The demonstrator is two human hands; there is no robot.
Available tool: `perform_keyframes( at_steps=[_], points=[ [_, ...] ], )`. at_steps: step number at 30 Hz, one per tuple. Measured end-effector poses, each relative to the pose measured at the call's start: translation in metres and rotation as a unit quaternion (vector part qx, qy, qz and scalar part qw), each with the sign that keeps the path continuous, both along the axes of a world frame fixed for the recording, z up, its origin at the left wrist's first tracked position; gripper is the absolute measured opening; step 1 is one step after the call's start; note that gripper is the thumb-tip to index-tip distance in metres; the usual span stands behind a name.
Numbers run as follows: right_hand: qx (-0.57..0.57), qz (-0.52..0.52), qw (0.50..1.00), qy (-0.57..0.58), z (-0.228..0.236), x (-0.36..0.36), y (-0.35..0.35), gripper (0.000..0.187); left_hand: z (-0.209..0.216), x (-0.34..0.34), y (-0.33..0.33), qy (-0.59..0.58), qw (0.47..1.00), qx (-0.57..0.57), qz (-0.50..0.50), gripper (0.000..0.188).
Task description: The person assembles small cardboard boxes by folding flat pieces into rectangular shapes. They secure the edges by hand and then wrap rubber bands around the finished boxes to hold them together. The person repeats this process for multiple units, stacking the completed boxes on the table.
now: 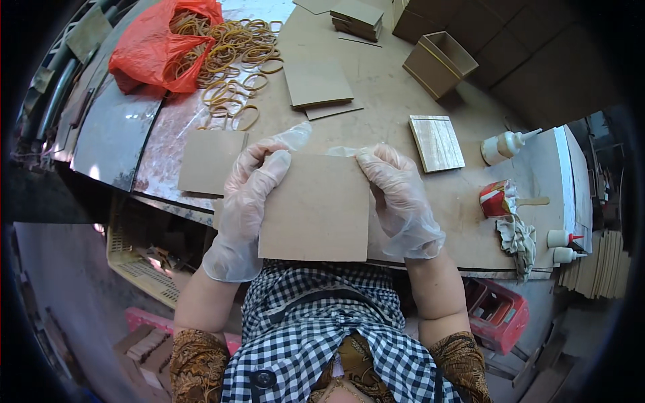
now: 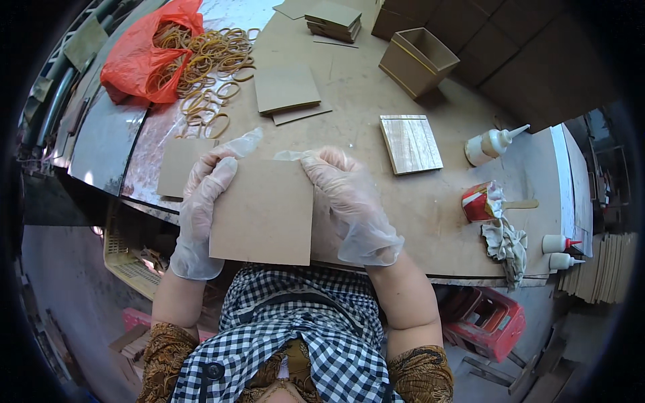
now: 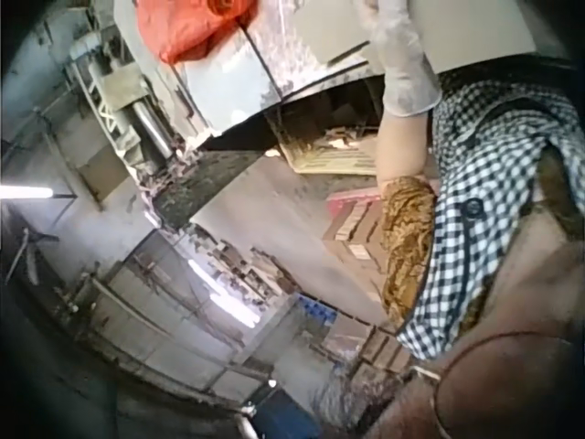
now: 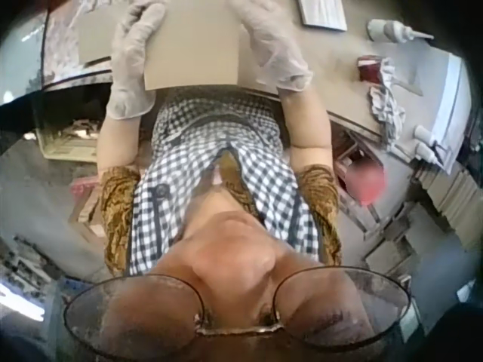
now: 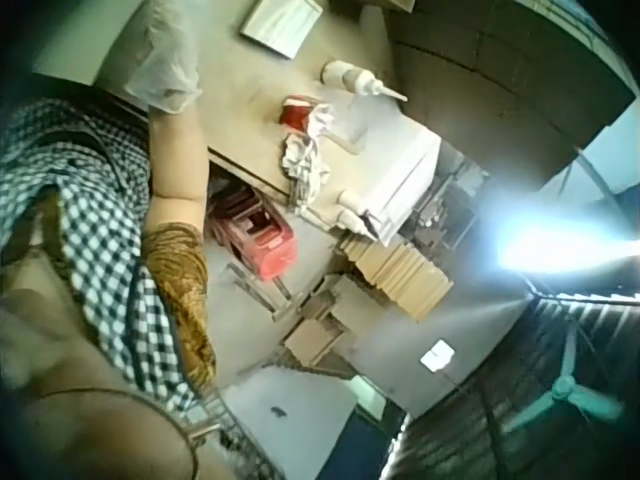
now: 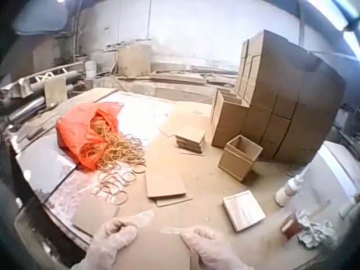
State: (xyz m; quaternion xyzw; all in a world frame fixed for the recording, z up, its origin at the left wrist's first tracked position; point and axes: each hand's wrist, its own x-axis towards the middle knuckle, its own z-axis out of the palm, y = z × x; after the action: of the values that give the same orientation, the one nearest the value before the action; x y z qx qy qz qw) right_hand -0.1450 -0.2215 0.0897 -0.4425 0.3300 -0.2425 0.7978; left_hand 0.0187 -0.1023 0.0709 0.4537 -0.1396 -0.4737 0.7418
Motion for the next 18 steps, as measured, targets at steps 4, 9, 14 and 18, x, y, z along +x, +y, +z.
perform_keyframes(
  at_steps=[4,9,14,18],
  points=[
    [-0.04,-0.022,0.998,0.034,-0.007,0.004,0.003,0.018,-0.002,-0.001,0.0,-0.004,1.0,-0.002,0.015,0.014],
    [-0.092,-0.009,0.992,0.083,-0.001,0.003,0.003,0.02,0.002,-0.005,-0.001,-0.03,0.999,-0.007,0.037,0.013],
    [-0.1,-0.004,0.991,0.091,0.001,0.004,0.005,0.021,0.004,-0.007,0.001,-0.032,0.999,0.0,0.043,0.014],
    [-0.066,0.02,0.996,0.055,-0.017,0.0,-0.005,0.021,0.008,-0.009,0.0,-0.056,0.998,0.022,0.035,0.016]
  ],
)
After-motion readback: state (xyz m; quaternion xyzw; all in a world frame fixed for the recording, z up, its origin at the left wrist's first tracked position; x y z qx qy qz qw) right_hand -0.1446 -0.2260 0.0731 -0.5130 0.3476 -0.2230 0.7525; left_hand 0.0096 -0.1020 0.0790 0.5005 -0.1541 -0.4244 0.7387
